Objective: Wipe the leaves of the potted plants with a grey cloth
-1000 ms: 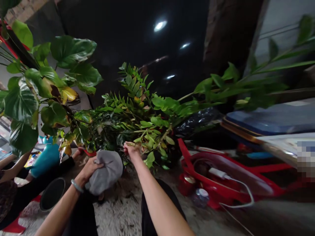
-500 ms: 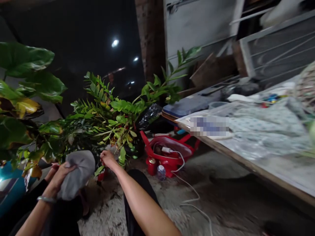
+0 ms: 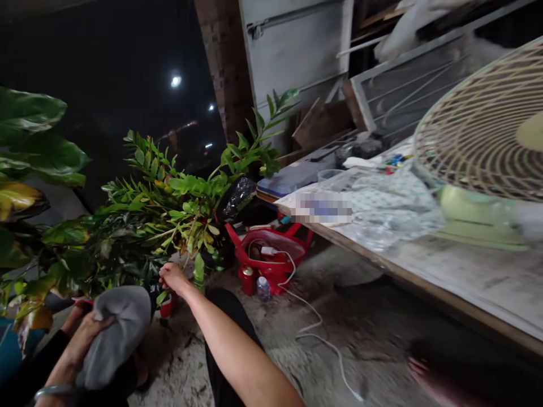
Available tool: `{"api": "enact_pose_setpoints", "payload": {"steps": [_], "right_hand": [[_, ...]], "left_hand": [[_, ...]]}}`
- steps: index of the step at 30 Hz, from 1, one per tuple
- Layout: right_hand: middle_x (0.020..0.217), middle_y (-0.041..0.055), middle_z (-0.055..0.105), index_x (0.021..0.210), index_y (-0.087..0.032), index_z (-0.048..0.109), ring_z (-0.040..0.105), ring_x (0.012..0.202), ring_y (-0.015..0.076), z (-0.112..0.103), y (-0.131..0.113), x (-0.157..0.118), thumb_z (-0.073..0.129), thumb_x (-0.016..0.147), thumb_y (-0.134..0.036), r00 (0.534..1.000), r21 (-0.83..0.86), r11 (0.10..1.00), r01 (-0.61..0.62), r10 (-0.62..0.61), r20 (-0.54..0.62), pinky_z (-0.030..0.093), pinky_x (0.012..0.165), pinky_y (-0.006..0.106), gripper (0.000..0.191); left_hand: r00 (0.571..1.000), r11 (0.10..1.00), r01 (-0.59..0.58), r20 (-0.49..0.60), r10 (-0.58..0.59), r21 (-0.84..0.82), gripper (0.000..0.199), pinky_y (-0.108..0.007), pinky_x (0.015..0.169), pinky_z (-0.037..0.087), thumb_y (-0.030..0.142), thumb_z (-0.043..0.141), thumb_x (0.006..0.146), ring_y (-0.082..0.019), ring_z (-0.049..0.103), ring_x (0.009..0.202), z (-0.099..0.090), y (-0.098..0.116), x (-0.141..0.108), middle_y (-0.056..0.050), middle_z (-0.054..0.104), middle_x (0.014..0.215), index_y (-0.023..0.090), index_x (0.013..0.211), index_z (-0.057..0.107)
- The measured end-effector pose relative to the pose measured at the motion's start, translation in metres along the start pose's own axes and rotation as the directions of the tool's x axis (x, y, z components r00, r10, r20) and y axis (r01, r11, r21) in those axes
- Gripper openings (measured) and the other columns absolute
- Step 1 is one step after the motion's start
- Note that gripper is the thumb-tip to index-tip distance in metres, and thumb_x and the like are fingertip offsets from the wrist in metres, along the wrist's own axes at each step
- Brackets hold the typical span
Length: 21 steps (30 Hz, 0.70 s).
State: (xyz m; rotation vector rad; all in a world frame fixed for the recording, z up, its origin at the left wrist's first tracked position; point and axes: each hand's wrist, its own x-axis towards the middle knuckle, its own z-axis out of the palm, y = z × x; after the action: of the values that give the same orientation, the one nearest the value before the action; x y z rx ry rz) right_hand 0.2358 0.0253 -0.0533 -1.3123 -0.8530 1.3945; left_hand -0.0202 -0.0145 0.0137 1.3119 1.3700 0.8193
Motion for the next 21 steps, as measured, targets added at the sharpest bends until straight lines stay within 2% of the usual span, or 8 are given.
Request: {"api": "enact_pose_setpoints", "payload": {"steps": [3,6,8,10,13,15,18,21], "right_hand": [[0.052,-0.0075,0.058,0.073,-0.019,0.056,0.049,0.038,0.0070,0.001,-0.002,-0.001,0.060,0.086,-0.016,1.000,-0.005,1.000,-0.006,0.006,0.008,0.029,0.037,0.018,0.014],[0.053,-0.0079,0.058,0.076,-0.019,0.057,0.049,0.038,0.0070,0.001,-0.005,-0.003,0.058,0.088,-0.016,1.000,-0.003,1.000,-0.002,0.002,0.001,0.030,0.038,0.018,0.012],[0.054,-0.0081,0.059,0.079,-0.019,0.058,0.050,0.039,0.0071,0.000,-0.007,-0.003,0.060,0.088,-0.017,1.000,-0.003,1.000,0.005,-0.005,-0.007,0.031,0.039,0.017,0.010],[0.055,-0.0076,0.060,0.079,-0.019,0.060,0.051,0.040,0.0070,-0.002,-0.007,-0.003,0.062,0.087,-0.017,1.000,-0.007,1.000,0.010,-0.010,-0.010,0.032,0.040,0.017,0.009],[0.053,-0.0070,0.059,0.074,-0.018,0.059,0.050,0.039,0.0069,-0.004,-0.006,-0.003,0.062,0.087,-0.017,1.000,-0.019,1.000,0.006,-0.006,-0.013,0.031,0.040,0.018,0.014],[0.050,-0.0075,0.057,0.071,-0.019,0.057,0.048,0.037,0.0066,-0.003,-0.006,-0.004,0.062,0.088,-0.017,1.000,-0.028,1.000,-0.003,0.002,-0.018,0.030,0.039,0.018,0.017],[0.049,-0.0082,0.056,0.072,-0.019,0.057,0.047,0.035,0.0065,0.000,-0.007,-0.006,0.061,0.089,-0.016,1.000,-0.039,0.999,-0.012,0.011,-0.026,0.028,0.037,0.017,0.018],[0.050,-0.0085,0.056,0.073,-0.019,0.057,0.048,0.036,0.0068,0.004,-0.011,-0.010,0.060,0.089,-0.013,0.999,-0.048,0.999,-0.007,0.005,-0.033,0.030,0.038,0.017,0.017]], "left_hand": [[0.985,0.994,-0.082,-0.156,0.071,-0.069,0.045,-0.038,0.084,0.059,0.034,0.093,0.045,-0.034,0.073,0.098,-0.028,0.038,0.006,-0.005,0.078,0.081,0.023,0.083,0.071],[0.929,0.973,-0.145,-0.364,0.071,-0.180,0.041,-0.036,0.077,0.060,0.029,0.088,0.042,-0.033,0.073,0.096,-0.028,0.052,0.023,-0.003,0.074,0.070,0.024,0.076,0.065],[0.937,0.988,-0.077,-0.349,0.026,-0.133,0.038,-0.038,0.074,0.060,0.028,0.085,0.040,-0.034,0.074,0.089,-0.008,0.038,0.025,-0.005,0.072,0.066,0.022,0.071,0.064],[0.979,1.000,0.015,-0.201,-0.015,-0.002,0.037,-0.042,0.077,0.060,0.033,0.086,0.041,-0.036,0.074,0.088,0.015,0.017,0.017,-0.007,0.075,0.070,0.020,0.071,0.068],[0.999,0.997,0.017,-0.030,-0.015,0.078,0.041,-0.045,0.085,0.060,0.042,0.089,0.042,-0.038,0.073,0.095,0.022,0.005,-0.001,-0.006,0.078,0.078,0.022,0.074,0.073],[0.996,0.999,-0.040,-0.079,0.041,0.022,0.045,-0.043,0.084,0.061,0.039,0.092,0.039,-0.038,0.072,0.098,0.005,0.021,-0.004,-0.006,0.078,0.081,0.023,0.075,0.072],[0.955,0.974,-0.188,-0.256,0.151,-0.128,0.051,-0.036,0.079,0.061,0.030,0.092,0.038,-0.033,0.073,0.095,-0.021,0.058,0.013,0.000,0.077,0.080,0.023,0.083,0.069],[0.932,0.951,-0.202,-0.343,0.114,-0.233,0.045,-0.033,0.068,0.060,0.026,0.087,0.038,-0.027,0.072,0.076,-0.008,0.069,0.032,0.003,0.071,0.063,0.021,0.078,0.065]]}}
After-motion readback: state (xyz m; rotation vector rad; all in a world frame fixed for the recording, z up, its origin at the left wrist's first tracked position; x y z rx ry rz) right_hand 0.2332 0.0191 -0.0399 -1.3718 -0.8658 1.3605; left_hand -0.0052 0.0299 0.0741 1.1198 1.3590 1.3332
